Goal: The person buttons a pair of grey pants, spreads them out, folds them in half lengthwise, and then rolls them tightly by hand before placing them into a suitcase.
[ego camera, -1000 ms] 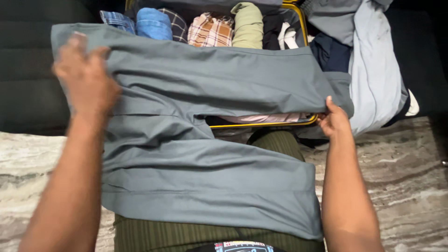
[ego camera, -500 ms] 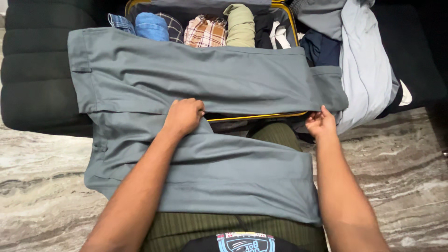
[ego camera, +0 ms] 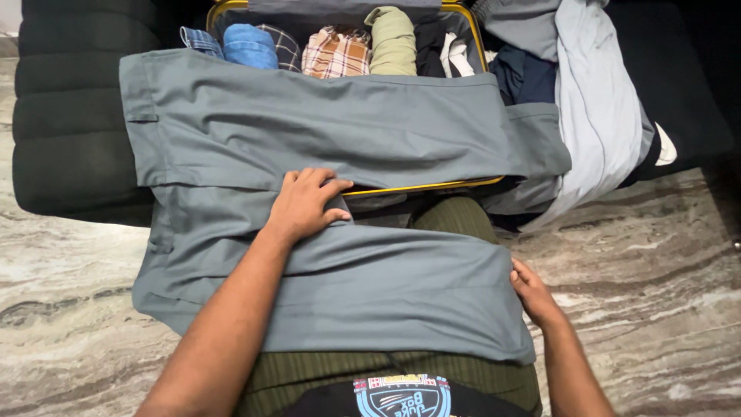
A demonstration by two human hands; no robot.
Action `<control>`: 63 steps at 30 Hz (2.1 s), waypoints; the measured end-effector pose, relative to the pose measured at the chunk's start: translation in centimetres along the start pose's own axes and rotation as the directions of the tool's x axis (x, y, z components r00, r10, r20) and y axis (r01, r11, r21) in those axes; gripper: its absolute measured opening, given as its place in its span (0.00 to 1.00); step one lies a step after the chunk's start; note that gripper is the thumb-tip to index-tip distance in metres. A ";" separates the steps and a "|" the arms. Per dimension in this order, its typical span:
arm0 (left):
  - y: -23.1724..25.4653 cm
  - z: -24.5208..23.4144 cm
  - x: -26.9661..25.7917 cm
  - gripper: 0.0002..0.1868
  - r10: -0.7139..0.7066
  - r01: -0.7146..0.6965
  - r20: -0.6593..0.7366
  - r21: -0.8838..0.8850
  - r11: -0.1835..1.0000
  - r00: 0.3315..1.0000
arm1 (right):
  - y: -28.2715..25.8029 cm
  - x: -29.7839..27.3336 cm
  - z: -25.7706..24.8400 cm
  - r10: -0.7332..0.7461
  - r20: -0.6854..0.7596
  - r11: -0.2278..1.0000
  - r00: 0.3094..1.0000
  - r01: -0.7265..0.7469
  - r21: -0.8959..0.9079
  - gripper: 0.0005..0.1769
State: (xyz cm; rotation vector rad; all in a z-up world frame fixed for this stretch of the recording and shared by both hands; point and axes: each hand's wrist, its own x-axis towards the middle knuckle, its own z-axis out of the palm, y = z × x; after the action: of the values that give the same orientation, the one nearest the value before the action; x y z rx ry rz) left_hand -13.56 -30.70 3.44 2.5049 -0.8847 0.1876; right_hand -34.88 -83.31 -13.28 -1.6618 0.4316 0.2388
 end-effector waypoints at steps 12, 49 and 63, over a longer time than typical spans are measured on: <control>1.9 2.1 0.2 0.24 0.170 -0.171 0.022 0.054 0.984 0.985 | -4.0 3.2 -2.6 -0.352 -0.344 0.931 0.870 0.288 -0.223 0.09; -11.4 2.8 -32.4 0.30 -0.970 0.507 0.145 -0.861 -0.028 0.194 | 1.8 -4.3 -1.1 0.312 -0.220 0.622 0.924 -0.024 0.783 0.29; -14.2 3.8 -36.8 0.53 -0.917 -0.161 -0.051 -0.987 -0.015 0.395 | -6.3 -2.1 -10.4 0.226 -0.504 0.607 0.833 0.284 0.742 0.27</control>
State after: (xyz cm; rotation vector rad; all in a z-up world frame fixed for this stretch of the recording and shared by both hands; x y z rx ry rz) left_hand -33.63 -2.28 -15.65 0.9193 0.4040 0.3127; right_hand -35.17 -92.73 -5.30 -0.7816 0.8126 -0.4607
